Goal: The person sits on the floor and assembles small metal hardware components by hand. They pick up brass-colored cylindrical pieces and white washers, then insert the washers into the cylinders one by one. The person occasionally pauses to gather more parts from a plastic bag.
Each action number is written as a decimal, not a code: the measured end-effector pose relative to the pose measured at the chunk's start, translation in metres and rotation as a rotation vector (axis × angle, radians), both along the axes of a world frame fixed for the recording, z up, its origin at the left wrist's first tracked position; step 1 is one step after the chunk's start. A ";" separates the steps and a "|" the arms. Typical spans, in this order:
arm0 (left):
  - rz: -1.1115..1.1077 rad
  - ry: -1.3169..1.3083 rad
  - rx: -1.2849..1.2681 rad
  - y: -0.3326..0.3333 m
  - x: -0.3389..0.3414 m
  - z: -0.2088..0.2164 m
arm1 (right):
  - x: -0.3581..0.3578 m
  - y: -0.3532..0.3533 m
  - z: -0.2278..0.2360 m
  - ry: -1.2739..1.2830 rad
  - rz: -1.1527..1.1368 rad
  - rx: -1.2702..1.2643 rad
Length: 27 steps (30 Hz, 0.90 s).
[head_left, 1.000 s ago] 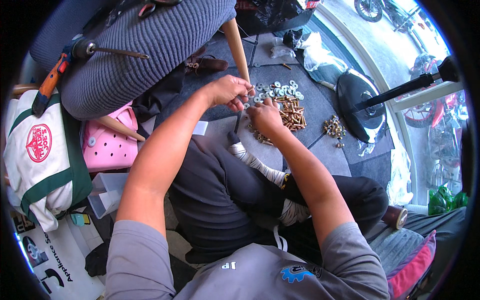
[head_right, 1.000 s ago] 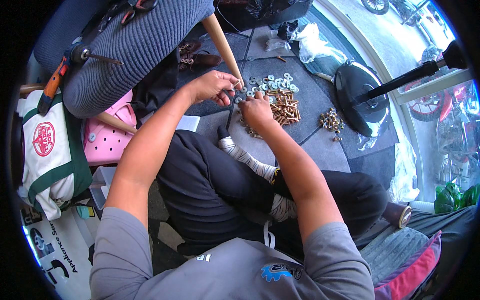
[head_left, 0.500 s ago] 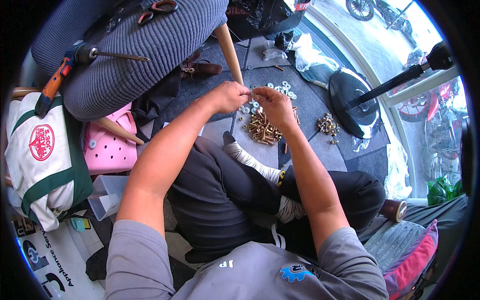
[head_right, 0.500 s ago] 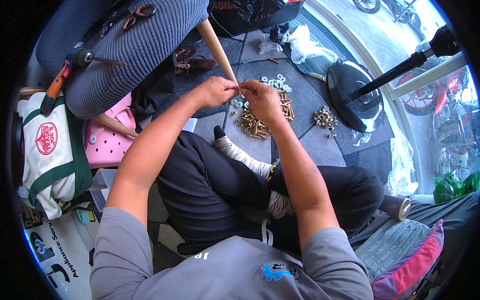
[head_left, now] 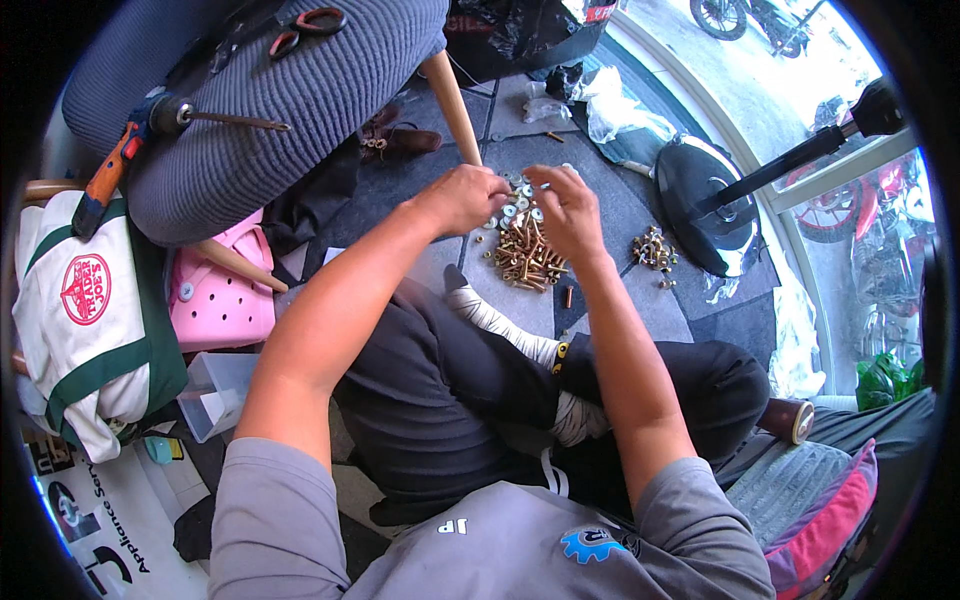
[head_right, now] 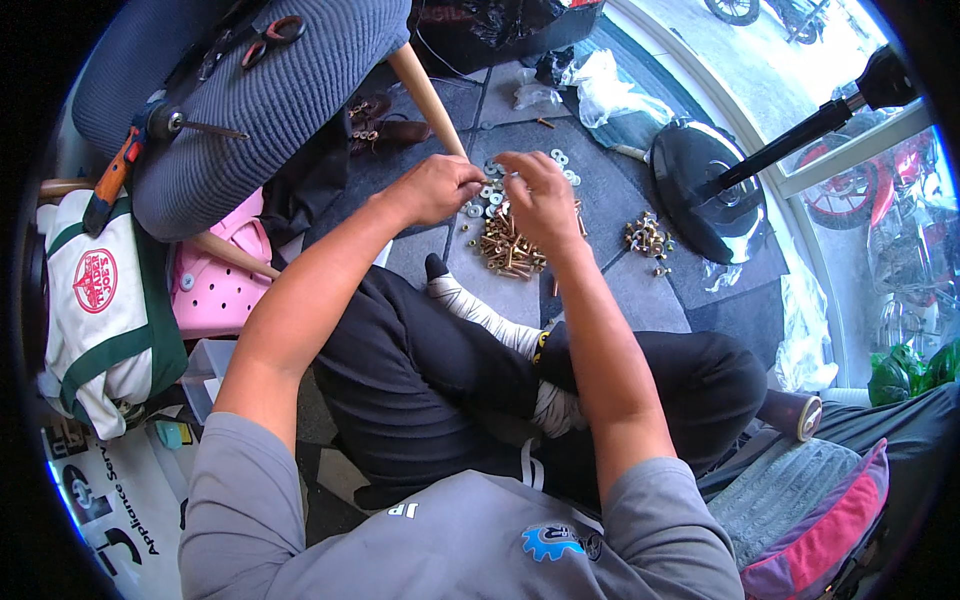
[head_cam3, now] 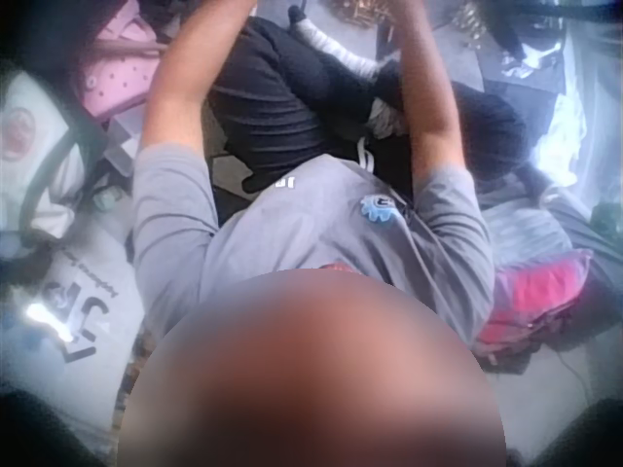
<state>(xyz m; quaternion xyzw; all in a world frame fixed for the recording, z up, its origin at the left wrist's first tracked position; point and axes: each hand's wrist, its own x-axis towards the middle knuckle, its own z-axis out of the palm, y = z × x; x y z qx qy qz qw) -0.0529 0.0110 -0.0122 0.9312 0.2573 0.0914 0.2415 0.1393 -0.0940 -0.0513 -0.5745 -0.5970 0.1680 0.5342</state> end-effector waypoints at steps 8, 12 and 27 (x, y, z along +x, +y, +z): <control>0.009 -0.019 -0.005 0.003 -0.006 -0.002 | -0.005 -0.006 -0.004 -0.497 -0.017 -0.591; 0.043 0.011 -0.038 0.003 -0.003 -0.002 | -0.007 -0.014 -0.006 -0.324 -0.010 -0.205; 0.057 0.098 -0.259 -0.020 0.018 -0.004 | 0.066 -0.001 -0.023 -0.041 -0.037 -0.634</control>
